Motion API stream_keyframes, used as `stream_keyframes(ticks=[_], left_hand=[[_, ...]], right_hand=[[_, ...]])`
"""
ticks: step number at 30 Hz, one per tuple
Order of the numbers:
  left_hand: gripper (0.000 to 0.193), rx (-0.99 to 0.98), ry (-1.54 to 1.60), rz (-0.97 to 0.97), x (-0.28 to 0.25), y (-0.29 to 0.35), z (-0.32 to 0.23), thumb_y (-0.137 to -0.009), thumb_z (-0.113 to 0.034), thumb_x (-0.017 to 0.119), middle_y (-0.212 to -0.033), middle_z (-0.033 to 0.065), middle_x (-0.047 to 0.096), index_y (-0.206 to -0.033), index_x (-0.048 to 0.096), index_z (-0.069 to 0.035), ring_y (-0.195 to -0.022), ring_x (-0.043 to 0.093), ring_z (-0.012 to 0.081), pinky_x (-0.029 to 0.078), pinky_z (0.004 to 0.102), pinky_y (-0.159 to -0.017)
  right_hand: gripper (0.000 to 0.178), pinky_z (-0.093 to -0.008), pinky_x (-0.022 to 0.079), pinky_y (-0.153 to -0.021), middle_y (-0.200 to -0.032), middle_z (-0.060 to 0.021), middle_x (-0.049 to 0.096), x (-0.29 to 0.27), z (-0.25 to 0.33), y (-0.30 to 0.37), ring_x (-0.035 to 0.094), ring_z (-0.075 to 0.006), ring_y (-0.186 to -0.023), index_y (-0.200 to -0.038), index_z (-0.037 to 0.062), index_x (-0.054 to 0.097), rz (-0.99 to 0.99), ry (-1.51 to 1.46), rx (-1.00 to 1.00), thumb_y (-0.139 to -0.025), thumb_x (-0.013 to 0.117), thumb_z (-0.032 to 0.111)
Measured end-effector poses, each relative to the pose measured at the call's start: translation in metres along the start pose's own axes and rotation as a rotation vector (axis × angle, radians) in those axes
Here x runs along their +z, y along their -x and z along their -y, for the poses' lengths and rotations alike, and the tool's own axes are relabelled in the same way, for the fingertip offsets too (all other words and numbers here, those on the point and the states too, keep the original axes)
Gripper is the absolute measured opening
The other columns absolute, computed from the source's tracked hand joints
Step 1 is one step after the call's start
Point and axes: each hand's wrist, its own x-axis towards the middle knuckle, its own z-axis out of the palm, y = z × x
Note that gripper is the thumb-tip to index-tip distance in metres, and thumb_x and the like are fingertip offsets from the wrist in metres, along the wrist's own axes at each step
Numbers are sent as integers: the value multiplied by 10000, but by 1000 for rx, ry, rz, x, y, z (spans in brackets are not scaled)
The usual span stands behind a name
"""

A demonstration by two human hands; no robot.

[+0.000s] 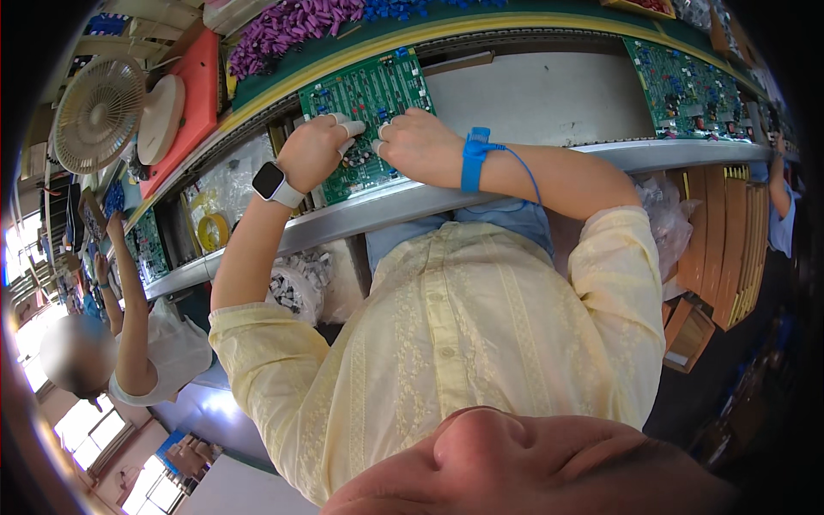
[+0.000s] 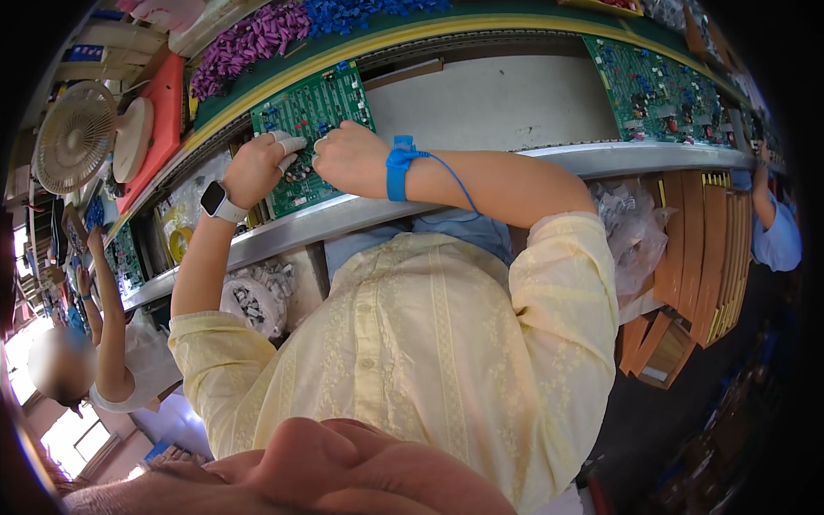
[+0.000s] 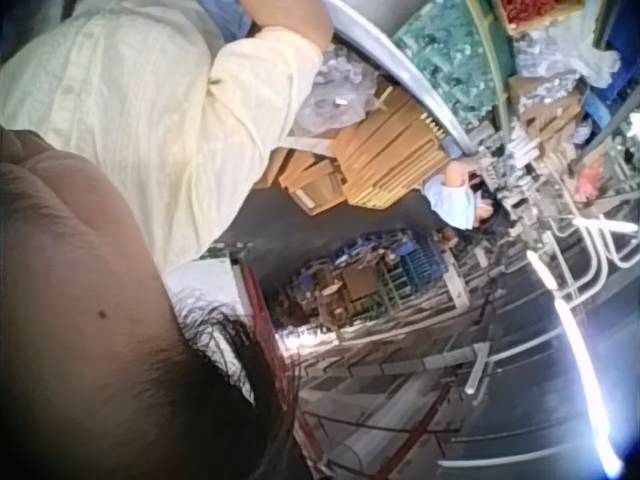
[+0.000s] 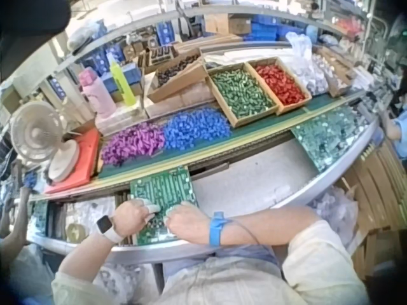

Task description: Placing electronic components onto a printed circuit board on an assembly line.

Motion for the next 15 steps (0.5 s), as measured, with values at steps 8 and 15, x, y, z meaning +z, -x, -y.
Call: stream_keyframes(ticks=[8,15], left_hand=[[312,316,-205,-60,0,-2,14,-699,-70,550,-846,66,597,-1004,618,-71,-792,589,236,497,324,-665],[330,465,-181,17,-2,-20,18,-701,-82,550,-933,76,620,-1027,591,-66,-833,599,239,499,316,-733]], right_hand=[[73,-329,426,-683,-746,-42,565,-2,1,-1,574,-198,-770,-737,76,608,87,18,-6,-691,554,93],[67,-347,436,-651,-741,-58,594,1,-5,-1,597,-224,-751,-707,94,637,8,-2,-20,-679,576,97]])
